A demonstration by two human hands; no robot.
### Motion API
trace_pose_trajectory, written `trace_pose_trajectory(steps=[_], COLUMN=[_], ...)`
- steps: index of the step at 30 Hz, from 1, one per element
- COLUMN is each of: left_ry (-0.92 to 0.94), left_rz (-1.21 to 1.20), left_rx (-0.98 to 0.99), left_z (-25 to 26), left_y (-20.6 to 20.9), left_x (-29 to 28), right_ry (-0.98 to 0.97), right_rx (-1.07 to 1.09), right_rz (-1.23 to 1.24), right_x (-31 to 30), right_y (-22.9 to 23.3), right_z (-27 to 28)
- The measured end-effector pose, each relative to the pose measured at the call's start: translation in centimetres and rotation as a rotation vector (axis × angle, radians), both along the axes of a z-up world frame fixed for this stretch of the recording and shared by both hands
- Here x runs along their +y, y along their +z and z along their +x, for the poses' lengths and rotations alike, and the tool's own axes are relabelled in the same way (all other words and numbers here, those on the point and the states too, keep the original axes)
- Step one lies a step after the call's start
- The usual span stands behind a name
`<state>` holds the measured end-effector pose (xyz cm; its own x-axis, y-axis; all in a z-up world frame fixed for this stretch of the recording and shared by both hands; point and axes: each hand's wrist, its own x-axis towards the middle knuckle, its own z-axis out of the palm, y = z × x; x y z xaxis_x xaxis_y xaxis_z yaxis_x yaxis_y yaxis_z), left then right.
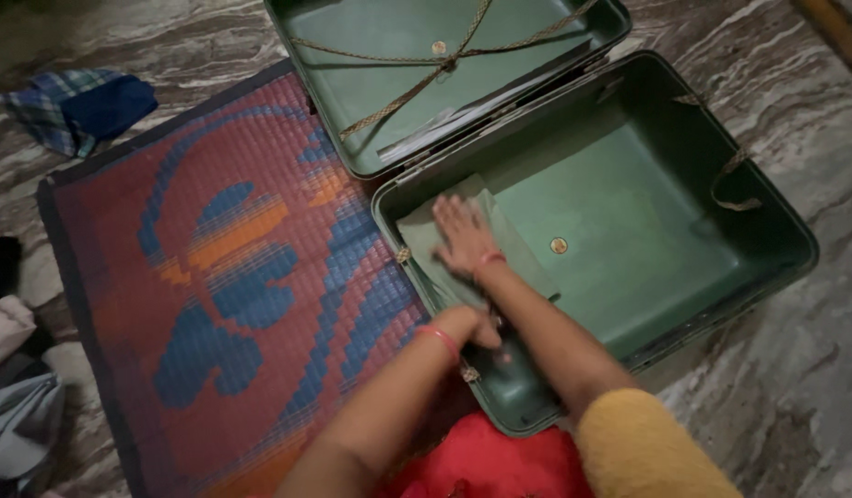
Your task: The person folds a green t-shirt and a pink striped shirt by hand and places the green one into an open suitcase.
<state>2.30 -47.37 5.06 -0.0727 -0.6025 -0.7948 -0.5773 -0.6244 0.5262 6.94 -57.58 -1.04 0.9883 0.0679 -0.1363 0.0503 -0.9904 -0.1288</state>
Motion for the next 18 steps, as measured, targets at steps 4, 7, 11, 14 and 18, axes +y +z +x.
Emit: trace_pose_trajectory(steps=[4,7,11,14,18], left_ry=[0.139,0.354,0.507,0.473,0.511], left_rz=[-0.040,0.020,-0.410,-0.544,-0.348], left_rx=[-0.151,-0.463,-0.579,-0.527,-0.469], left_z=[4.2,10.2,10.9,10.3,11.8], left_y=[-4.8,-6.9,-10.2,-10.9,-8.7], left_x=[-0.9,-2.7,-4.4,-4.8,-3.5], right_ry=[0.023,-0.205,-0.303,-0.362,-0.344], right_rx=[-0.044,0.033,-0.027,0.179,0.084], right_rz=[-0.215,-0.070,-0.026,-0.043,-0.124], right_x=[-0.9,-2.3,-1.3,-1.2,-1.4], right_y=[-2.9,-1.7,0.3,0.6,-0.1], right_z=[-4.3,-6.5,-6.0,-5.6,-6.0])
